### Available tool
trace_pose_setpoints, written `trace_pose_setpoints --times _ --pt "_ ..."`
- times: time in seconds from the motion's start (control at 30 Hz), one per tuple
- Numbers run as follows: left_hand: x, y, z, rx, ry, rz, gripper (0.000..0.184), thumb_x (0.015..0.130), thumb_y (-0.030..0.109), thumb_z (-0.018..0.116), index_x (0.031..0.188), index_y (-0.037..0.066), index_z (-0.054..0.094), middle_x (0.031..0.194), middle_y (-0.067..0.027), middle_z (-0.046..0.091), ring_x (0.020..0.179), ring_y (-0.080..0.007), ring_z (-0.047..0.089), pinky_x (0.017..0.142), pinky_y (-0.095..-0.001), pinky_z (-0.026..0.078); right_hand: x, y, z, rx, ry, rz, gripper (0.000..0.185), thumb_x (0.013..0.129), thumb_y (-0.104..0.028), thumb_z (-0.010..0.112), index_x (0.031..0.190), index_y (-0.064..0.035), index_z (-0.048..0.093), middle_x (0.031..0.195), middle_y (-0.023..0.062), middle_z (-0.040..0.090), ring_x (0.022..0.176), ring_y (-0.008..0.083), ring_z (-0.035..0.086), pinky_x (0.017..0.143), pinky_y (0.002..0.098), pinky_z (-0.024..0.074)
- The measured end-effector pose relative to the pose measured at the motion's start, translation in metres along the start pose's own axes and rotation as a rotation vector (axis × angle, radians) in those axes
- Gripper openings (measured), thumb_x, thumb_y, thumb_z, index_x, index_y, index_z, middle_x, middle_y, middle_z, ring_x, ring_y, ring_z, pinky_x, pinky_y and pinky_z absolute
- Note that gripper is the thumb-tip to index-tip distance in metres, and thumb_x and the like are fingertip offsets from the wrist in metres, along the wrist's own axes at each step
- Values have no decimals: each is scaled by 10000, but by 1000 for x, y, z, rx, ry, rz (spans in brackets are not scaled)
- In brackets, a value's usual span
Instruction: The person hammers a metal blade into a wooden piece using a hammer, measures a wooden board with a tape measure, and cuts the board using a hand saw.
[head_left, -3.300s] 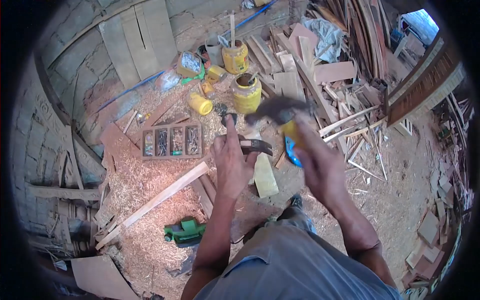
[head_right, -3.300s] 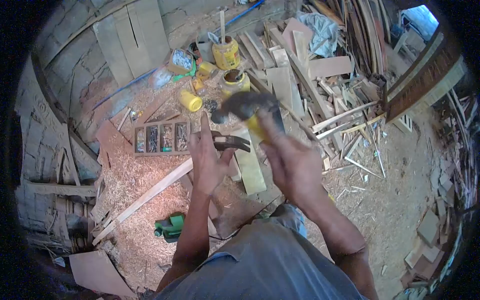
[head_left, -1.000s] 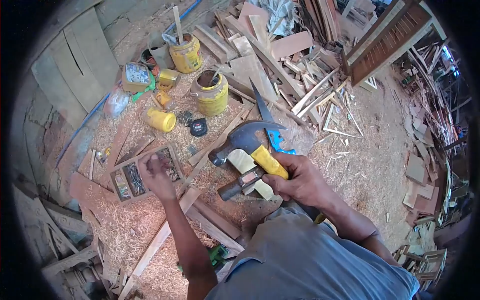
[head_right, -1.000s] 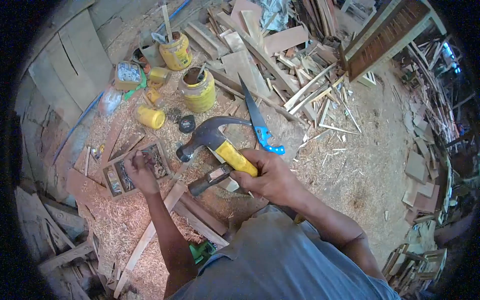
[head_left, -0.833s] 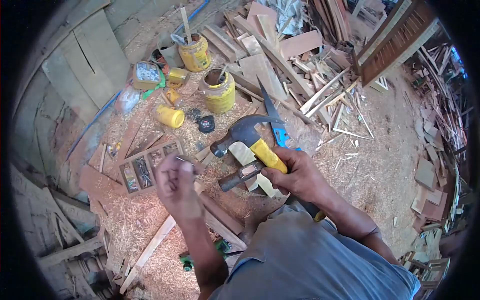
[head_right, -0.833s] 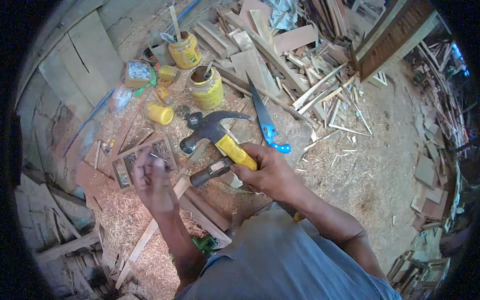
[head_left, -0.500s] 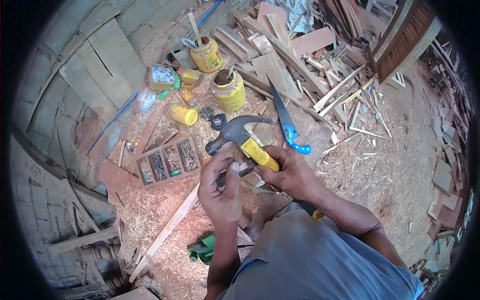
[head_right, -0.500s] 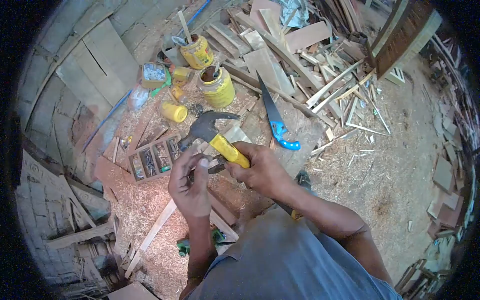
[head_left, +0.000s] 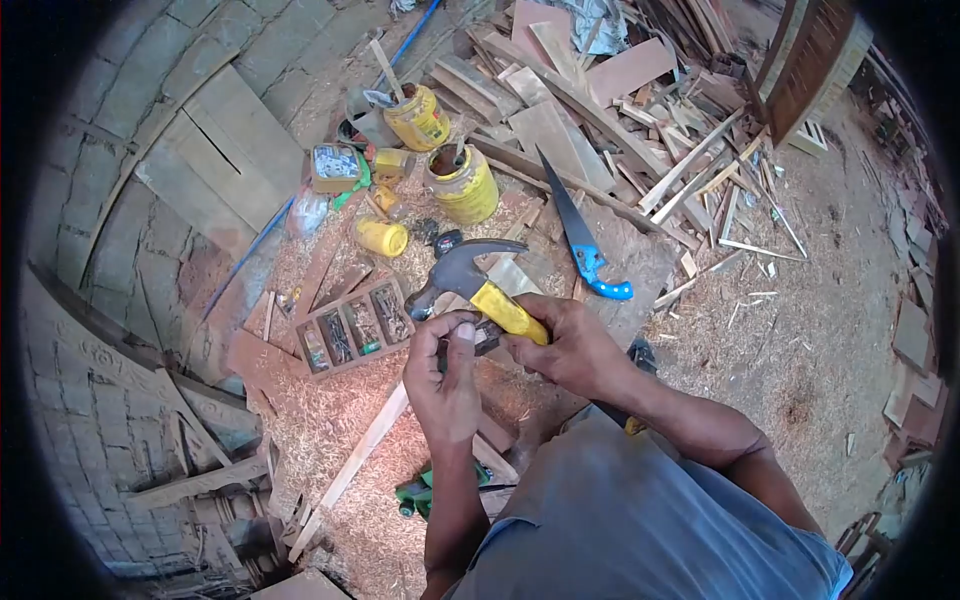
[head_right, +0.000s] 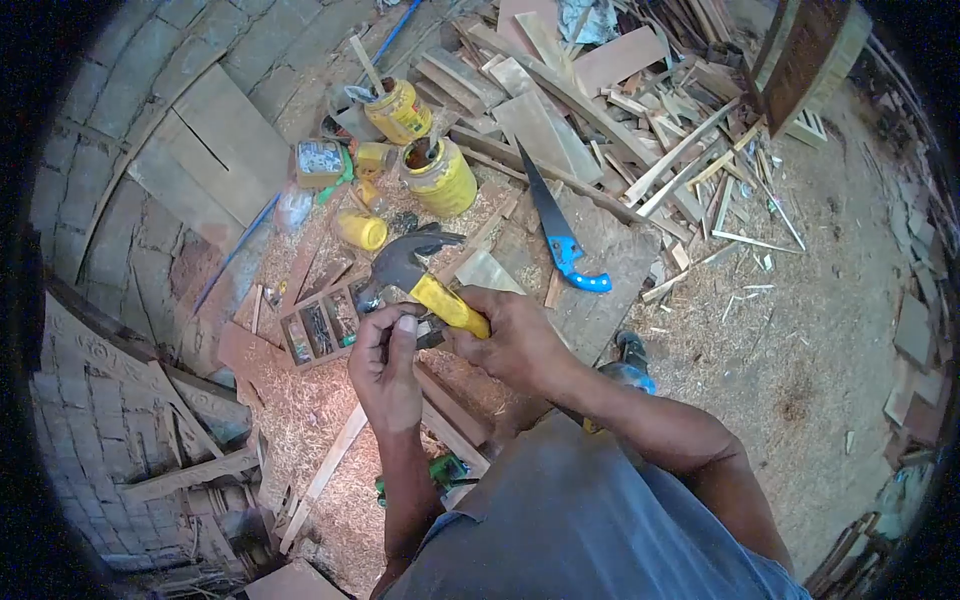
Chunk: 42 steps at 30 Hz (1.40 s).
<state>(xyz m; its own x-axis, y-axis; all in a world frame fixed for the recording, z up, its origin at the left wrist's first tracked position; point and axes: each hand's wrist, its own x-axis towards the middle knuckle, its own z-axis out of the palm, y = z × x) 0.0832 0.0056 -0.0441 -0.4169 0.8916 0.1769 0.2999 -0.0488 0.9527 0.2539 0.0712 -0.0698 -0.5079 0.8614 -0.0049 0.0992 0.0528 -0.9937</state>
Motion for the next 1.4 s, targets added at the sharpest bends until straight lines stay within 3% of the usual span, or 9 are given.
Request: trace_pose_setpoints --times 0.07,0.17,0.27,0.37,0.47,0.67,0.77,1.03,1.4 --pt "0 1 -1 -24 -18 -27 123 1072 38 662 1162 -34 704 1084 -81 733 1026 -135 673 947 -311 549 0 5 1 5 -9 -46 257 1020 -142 731 1236 -5 712 782 -20 606 643 52 527 556 279 435" --pt "0 2 -2 -89 -28 -47 122 1070 40 667 1154 -36 712 1094 -86 734 1028 -140 673 946 -315 547 0 2 1 1 -14 -44 253 1014 -141 738 1216 9 716 807 -2 616 681 60 536 586 290 454" --pt "1 -1 -3 -58 -33 -54 116 1064 36 674 1139 -36 725 1086 -86 736 1016 -145 677 941 -316 549 0 3 1 -23 -6 -1 346 953 -245 771 1205 -16 709 914 243 720 779 382 711 726 468 551" --pt "1 -5 -3 12 -17 -29 109 1054 32 685 1128 -27 738 1082 -87 734 1015 -153 680 945 -317 548 0 4 1 -6 -12 -19 350 957 -251 767 1214 -19 709 942 254 722 812 394 720 744 471 555" --pt "1 -5 -4 38 -23 -31 106 1047 28 691 1128 -18 742 1085 -87 730 1025 -151 674 953 -315 543 1 4 2 -12 -18 -38 261 998 -134 746 1211 15 718 848 25 636 749 77 560 650 313 494" --pt "-2 -13 1 129 44 92 97 1028 17 686 1105 -7 740 1061 -121 740 1020 -231 668 963 -362 523 -1 -1 3 -33 3 -30 276 1004 -163 752 1224 -1 710 797 31 616 723 80 554 644 329 497" --pt "-2 -2 4 337 58 236 98 1006 23 690 1089 7 740 1027 -139 743 997 -309 659 956 -410 512 -4 -15 -5 -23 -76 94 417 1003 -231 753 1356 -21 681 989 272 740 890 419 757 797 471 589" --pt "-1 -9 0 360 67 217 92 1028 50 699 1096 13 749 1049 -131 690 977 -255 662 898 -377 534 -38 -84 -60 -567 145 -431 600 990 -93 767 1563 -119 592 1120 216 788 962 361 811 803 434 634" --pt "-5 -4 1 323 91 235 75 949 62 728 1014 40 760 1021 -119 780 963 -340 653 915 -448 509 -34 -112 -71 -986 -14 -451 640 1007 -226 752 1616 -230 557 809 126 705 614 323 693 542 456 544"
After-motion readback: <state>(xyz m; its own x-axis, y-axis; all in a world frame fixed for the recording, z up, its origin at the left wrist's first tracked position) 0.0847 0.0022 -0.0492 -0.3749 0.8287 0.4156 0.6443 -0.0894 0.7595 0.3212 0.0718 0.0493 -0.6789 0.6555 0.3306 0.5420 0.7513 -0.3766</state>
